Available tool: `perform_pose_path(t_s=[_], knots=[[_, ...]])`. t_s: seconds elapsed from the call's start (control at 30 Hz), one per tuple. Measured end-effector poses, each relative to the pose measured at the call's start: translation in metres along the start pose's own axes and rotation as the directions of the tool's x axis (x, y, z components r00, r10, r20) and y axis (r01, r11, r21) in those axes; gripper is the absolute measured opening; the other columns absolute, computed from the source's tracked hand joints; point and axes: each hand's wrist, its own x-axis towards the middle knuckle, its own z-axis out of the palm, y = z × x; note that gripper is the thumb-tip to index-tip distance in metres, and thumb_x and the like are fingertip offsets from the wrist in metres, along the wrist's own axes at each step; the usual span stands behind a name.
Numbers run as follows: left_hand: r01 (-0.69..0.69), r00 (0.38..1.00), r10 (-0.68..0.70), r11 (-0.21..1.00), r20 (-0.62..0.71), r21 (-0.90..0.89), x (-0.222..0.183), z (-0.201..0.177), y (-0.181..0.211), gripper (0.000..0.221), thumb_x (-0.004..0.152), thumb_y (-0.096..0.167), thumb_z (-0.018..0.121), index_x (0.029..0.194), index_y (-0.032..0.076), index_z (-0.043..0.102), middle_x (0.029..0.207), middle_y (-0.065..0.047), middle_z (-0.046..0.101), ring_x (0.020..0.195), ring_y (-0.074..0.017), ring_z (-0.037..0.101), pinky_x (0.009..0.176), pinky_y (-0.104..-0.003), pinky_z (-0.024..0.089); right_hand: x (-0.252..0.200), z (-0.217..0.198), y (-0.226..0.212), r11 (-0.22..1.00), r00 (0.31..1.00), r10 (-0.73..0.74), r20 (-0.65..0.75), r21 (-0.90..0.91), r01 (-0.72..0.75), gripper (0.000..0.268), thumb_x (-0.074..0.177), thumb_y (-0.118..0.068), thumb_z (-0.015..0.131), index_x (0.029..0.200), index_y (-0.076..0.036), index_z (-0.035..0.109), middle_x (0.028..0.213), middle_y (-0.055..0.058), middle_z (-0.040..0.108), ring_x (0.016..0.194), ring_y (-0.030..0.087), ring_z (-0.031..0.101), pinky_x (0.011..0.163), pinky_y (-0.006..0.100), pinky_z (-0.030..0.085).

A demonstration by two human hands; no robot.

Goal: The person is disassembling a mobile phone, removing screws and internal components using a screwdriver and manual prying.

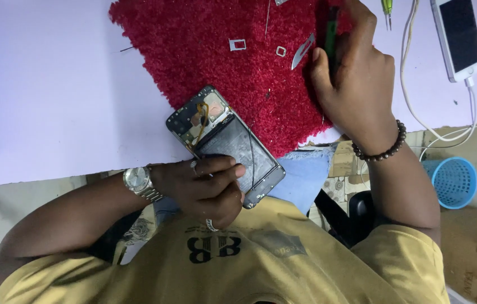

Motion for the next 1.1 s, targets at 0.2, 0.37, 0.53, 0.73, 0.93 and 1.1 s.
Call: perform_pose_path(t_s=[0.2,0.37,0.53,0.73,0.93,1.1], knots=[[0.017,1.000,-0.016,0.998,0.016,-0.063,0.005,-0.008,-0.003,0.006,0.104,0.009,0.056,0.099,0.012,0.054,0.100,-0.007,0.054,0.100,-0.0252,0.070,0.085,-0.037,0.070,0.001,0.000,-0.002,1.000,1.000,-0.019,0.000,-0.024,0.019,0.049,0.115,-0.012,0.065,0.151,-0.002,0.033,0.089,0.010,0.066,0.072,0.044,0.066,0.061,0.057,0.045],[0.082,0.996,-0.080,0.996,0.037,-0.046,-0.003,-0.009,0.006,0.018,0.109,0.022,0.052,0.112,0.011,0.066,0.115,-0.008,0.060,0.110,-0.0320,0.072,0.098,-0.051,0.061,0.001,0.003,0.002,0.996,1.000,-0.019,0.002,-0.082,0.019,0.046,0.115,-0.017,0.065,0.145,0.005,0.038,0.087,0.010,0.067,0.073,0.045,0.067,0.059,0.058,0.043],[0.139,0.990,-0.141,0.988,0.024,0.061,-0.001,-0.013,0.011,0.011,0.108,0.026,0.058,0.113,0.020,0.066,0.112,0.000,0.069,0.110,-0.0255,0.072,0.098,-0.046,0.054,0.001,0.003,0.001,0.998,1.000,-0.019,0.002,-0.065,0.019,0.042,0.118,-0.020,0.062,0.142,0.003,0.037,0.085,0.009,0.065,0.071,0.046,0.065,0.058,0.057,0.041],[0.068,0.988,-0.098,0.972,0.123,0.224,0.002,-0.015,0.003,0.021,0.115,0.036,0.066,0.120,0.015,0.065,0.121,-0.001,0.073,0.113,-0.0221,0.069,0.105,-0.041,0.050,0.001,0.004,0.002,0.999,1.000,-0.026,0.000,-0.032,0.026,0.038,0.118,-0.017,0.062,0.137,0.005,0.038,0.080,0.008,0.065,0.067,0.044,0.063,0.057,0.055,0.041],[0.045,0.974,-0.106,0.957,0.201,0.288,0.006,-0.011,0.006,0.027,0.114,0.035,0.070,0.124,0.011,0.064,0.126,-0.004,0.070,0.117,-0.0242,0.069,0.103,-0.042,0.052,0.001,0.006,0.006,0.998,0.998,-0.051,-0.036,-0.042,0.049,0.043,0.125,-0.037,0.051,0.133,0.004,0.041,0.078,0.007,0.062,0.063,0.040,0.063,0.056,0.052,0.041],[0.177,0.974,-0.206,0.950,0.090,0.256,-0.016,0.001,0.021,0.021,0.112,0.023,0.066,0.124,0.008,0.061,0.134,-0.013,0.065,0.121,-0.0308,0.067,0.098,-0.052,0.055,-0.001,0.008,0.012,0.993,0.995,-0.094,-0.029,-0.071,0.092,0.055,0.127,-0.052,0.040,0.127,0.002,0.053,0.075,0.009,0.061,0.062,0.036,0.061,0.056,0.050,0.040]])
